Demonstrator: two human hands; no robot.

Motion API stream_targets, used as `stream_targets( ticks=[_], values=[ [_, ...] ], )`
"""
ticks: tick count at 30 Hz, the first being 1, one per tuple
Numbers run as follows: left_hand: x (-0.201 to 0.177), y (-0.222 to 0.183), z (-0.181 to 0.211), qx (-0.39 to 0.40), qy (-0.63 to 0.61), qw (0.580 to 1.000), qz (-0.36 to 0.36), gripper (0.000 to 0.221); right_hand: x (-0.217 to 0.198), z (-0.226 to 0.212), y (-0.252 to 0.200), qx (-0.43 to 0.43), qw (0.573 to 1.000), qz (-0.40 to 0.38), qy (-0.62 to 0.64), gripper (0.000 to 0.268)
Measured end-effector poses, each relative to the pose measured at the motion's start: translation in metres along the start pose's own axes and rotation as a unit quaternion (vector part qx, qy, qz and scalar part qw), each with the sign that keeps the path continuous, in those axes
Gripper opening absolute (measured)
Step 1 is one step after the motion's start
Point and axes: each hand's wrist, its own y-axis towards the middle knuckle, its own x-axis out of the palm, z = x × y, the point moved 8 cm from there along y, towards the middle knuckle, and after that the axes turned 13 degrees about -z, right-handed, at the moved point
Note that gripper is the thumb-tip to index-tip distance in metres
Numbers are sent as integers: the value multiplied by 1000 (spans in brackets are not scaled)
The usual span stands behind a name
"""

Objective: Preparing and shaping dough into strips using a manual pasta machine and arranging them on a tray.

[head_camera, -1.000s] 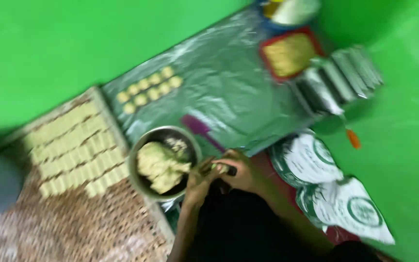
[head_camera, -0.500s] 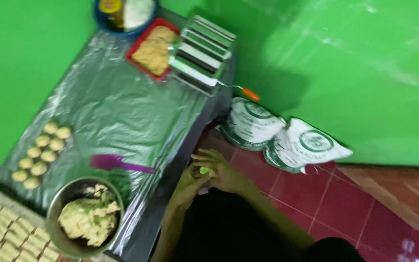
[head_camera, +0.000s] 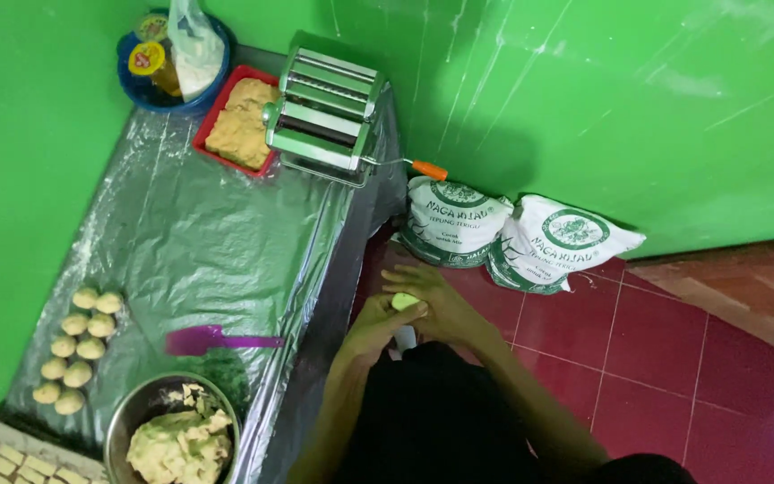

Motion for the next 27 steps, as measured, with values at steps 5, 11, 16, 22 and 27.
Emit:
stream_targets(
  ticks=[5,11,16,22,27],
  values=[
    [-4,-1,18,-52,27,998,1,22,1,-2,9,-30,998,47,22,52],
    [-34,-5,30,-53,35,998,0,27,8,-14,29,-35,986,100,126,62],
    [-68,-5,26,-70,48,996,14,27,23,-26,53,-13,990,125,71,48],
    [-91,-13,29,-38,-8,999,-14,27,37,-27,72,46,984,168,46,45],
    [-115,-18,31,-25,-26,999,29,26,41,-45,104,22,994,109,20,53]
  ],
)
